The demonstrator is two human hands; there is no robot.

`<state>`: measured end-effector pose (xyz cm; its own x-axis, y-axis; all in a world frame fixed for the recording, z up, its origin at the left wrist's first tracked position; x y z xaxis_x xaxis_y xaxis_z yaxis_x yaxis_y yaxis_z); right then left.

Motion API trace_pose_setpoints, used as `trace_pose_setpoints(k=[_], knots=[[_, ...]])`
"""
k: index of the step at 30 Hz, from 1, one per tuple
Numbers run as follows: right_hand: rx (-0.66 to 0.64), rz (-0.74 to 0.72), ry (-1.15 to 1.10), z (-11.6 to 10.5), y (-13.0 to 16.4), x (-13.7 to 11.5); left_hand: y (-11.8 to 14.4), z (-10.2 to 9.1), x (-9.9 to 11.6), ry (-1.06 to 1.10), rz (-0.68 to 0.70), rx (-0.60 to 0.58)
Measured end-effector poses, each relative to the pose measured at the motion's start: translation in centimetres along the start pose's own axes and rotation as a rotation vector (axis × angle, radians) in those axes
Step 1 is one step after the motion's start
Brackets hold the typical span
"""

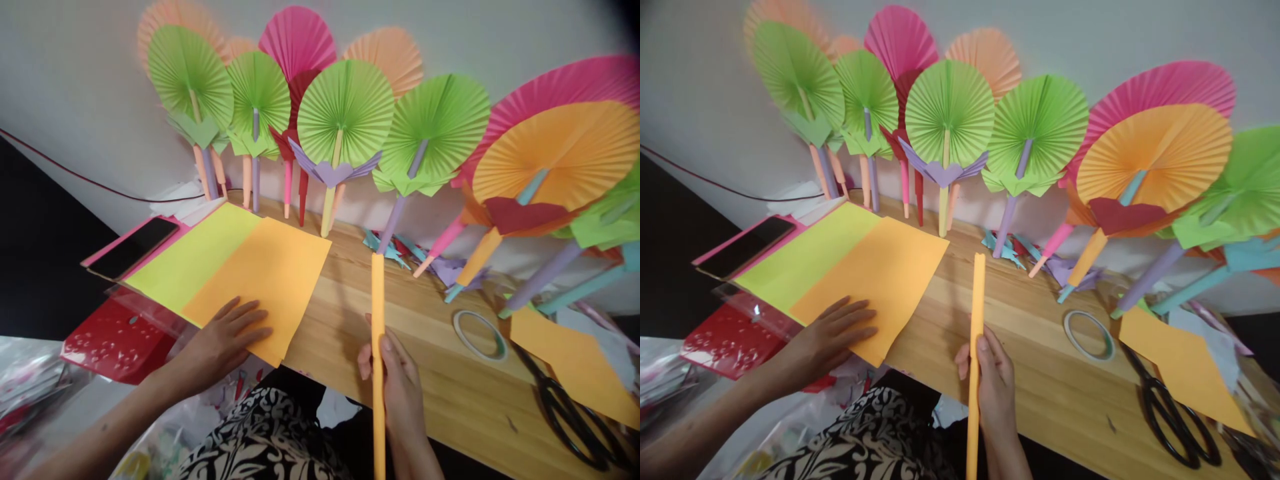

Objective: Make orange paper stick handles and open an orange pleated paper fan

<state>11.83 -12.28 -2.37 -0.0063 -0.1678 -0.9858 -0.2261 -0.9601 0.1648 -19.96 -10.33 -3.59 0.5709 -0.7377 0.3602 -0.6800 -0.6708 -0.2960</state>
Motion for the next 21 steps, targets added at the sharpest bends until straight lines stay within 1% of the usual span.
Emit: trace_pose_setpoints(k=[6,11,18,21], knots=[[0.013,0.026,0.005,0.1,-0.1,0.2,-0.1,1.5,0.1,-0.043,-0.032,0.081],[0.017,0.045,0.005,0.0,0.0,0.2,-0.4,2.4,0.3,-0.046,-0.067,0.100],[0.043,0.038,0.059,0.1,0.0,0.0,-0.4,2.6,0.2,-0.042,-0.035,0.129],[0.012,0.069,0.102,0.2,-0.2,-0.4,-0.4,2.6,0.1,-0.038,-0.030,0.122]])
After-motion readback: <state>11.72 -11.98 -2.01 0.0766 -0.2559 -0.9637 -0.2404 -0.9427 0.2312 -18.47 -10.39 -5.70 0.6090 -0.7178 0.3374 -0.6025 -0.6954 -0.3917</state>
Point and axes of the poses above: each hand's wrist, its own y-axis away from the middle knuckle, its own z-axis out of the palm, x = y × z, the point moved 2 cm from there along -y, towards the middle knuckle, and after that the axes turned 12 degrees about y, right-handed, at the moved point
